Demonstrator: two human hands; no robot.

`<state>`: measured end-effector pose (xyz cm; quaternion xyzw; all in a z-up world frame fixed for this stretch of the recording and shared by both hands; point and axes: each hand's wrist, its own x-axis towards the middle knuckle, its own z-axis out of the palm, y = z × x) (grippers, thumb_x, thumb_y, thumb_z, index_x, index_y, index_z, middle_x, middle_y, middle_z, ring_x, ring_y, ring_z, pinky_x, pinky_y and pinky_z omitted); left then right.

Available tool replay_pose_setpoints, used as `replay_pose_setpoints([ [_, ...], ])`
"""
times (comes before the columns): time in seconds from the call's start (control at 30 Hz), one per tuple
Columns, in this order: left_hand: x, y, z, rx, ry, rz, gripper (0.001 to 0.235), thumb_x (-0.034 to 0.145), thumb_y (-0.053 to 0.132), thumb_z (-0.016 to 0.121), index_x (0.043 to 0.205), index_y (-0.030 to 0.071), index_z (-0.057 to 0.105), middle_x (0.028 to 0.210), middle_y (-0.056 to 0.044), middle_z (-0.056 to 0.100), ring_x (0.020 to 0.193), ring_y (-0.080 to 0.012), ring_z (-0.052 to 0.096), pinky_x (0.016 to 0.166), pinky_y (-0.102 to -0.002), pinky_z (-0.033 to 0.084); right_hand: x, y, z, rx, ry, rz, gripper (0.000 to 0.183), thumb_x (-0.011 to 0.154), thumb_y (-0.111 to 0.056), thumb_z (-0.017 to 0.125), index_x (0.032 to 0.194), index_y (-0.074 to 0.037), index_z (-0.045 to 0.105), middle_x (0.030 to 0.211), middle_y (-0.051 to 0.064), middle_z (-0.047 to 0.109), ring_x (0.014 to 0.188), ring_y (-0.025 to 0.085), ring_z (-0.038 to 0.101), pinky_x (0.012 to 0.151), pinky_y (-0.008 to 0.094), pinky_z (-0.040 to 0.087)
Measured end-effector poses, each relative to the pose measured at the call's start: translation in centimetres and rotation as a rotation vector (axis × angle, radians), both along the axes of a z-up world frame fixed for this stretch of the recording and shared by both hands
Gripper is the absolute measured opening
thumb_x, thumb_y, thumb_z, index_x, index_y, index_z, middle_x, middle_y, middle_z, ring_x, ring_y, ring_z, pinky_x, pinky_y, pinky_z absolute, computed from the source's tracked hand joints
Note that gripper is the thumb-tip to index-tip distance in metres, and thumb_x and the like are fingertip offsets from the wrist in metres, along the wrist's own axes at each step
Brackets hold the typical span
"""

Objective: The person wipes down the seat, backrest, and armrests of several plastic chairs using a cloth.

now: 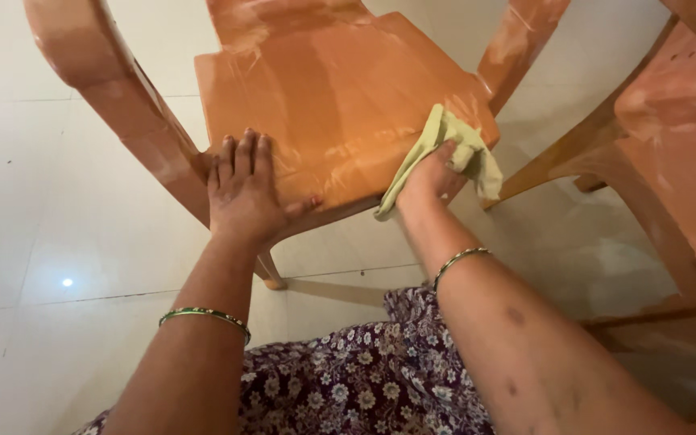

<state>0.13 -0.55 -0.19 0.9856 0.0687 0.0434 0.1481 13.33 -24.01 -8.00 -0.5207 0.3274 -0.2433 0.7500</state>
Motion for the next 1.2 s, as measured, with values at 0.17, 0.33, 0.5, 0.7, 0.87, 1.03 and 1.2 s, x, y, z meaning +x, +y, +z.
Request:
replay_pose_setpoints([
  [0.17,-0.2,-0.2,-0.4,0.028,-0.015,-0.018,0.123,0.069,0.079,0.072,0.158,0.01,0.023,0.166,-0.012,0.017,0.154,-0.0356,0.007,0.123,-0.052,0.01,2.7,-3.6,0.1,0.035,0.055,0.058,0.059,0.101,-0.039,0.048,0.143,0.003,0.047,0.142,0.016,0.059,0.121,0.03,0.066,0.099,0.039,0.055],
  [0.33,-0.4,-0.2,-1.2,0.011,-0.035,-0.013,0.12,0.07,0.076,0.072,0.158,0.011,0.024,0.166,-0.011,0.017,0.154,-0.0354,0.007,0.122,-0.053,0.011,3.9,-5.1,-2.2,-0.526,0.298,0.091,0.077,0.102,-0.046,0.046,0.147,0.014,0.031,0.148,0.031,0.046,0.131,0.042,0.054,0.106,0.046,0.048],
  [0.5,0.4,0.1,-2.3,-0.045,-0.078,-0.013,0.108,0.078,0.075,0.063,0.158,0.011,0.029,0.166,-0.011,0.02,0.154,-0.0353,0.008,0.123,-0.052,0.01,1.7,-2.8,-2.9,-1.152,0.205,0.034,0.102,0.1,-0.05,0.056,0.149,0.027,0.011,0.152,0.049,0.018,0.141,0.058,0.031,0.116,0.054,0.034],
  [0.7,1.2,0.4,-3.4,-0.164,-0.096,0.001,0.093,0.093,0.078,0.035,0.158,0.012,0.032,0.168,-0.011,0.021,0.156,-0.0338,0.007,0.123,-0.054,0.007,-2.2,0.2,-0.1,-1.519,0.378,0.204,0.086,0.101,-0.054,0.047,0.156,0.007,0.024,0.158,0.041,0.018,0.145,0.065,0.017,0.121,0.062,0.021],
  [0.87,1.3,0.7,-3.5,-0.18,-0.081,0.001,0.094,0.093,0.08,0.031,0.159,0.014,0.032,0.169,-0.009,0.019,0.157,-0.0334,0.005,0.124,-0.053,0.007,-4.3,1.5,2.2,-1.521,0.374,0.355,0.086,0.099,-0.056,0.046,0.156,0.006,0.025,0.157,0.039,0.019,0.145,0.066,0.01,0.119,0.066,0.015],
  [1.03,1.6,0.6,-3.4,-0.217,-0.021,0.033,0.096,0.089,0.082,0.026,0.159,0.015,0.029,0.169,-0.007,0.015,0.156,-0.0314,0.003,0.122,-0.053,0.004,-8.2,5.4,3.4,-1.704,0.067,0.447,0.089,0.098,-0.057,0.048,0.155,0.008,0.026,0.159,0.036,0.022,0.15,0.051,0.014,0.116,0.067,0.012],
  [1.2,1.9,1.3,-3.9,-0.229,0.01,0.047,0.098,0.09,0.082,0.021,0.161,0.015,0.025,0.17,-0.005,0.016,0.159,-0.0275,0.003,0.125,-0.051,0.002,-11.7,9.8,4.2,-1.766,-0.144,0.762,0.083,0.097,-0.051,0.051,0.153,0.007,0.033,0.16,0.033,0.027,0.152,0.047,0.017,0.123,0.059,0.011],
])
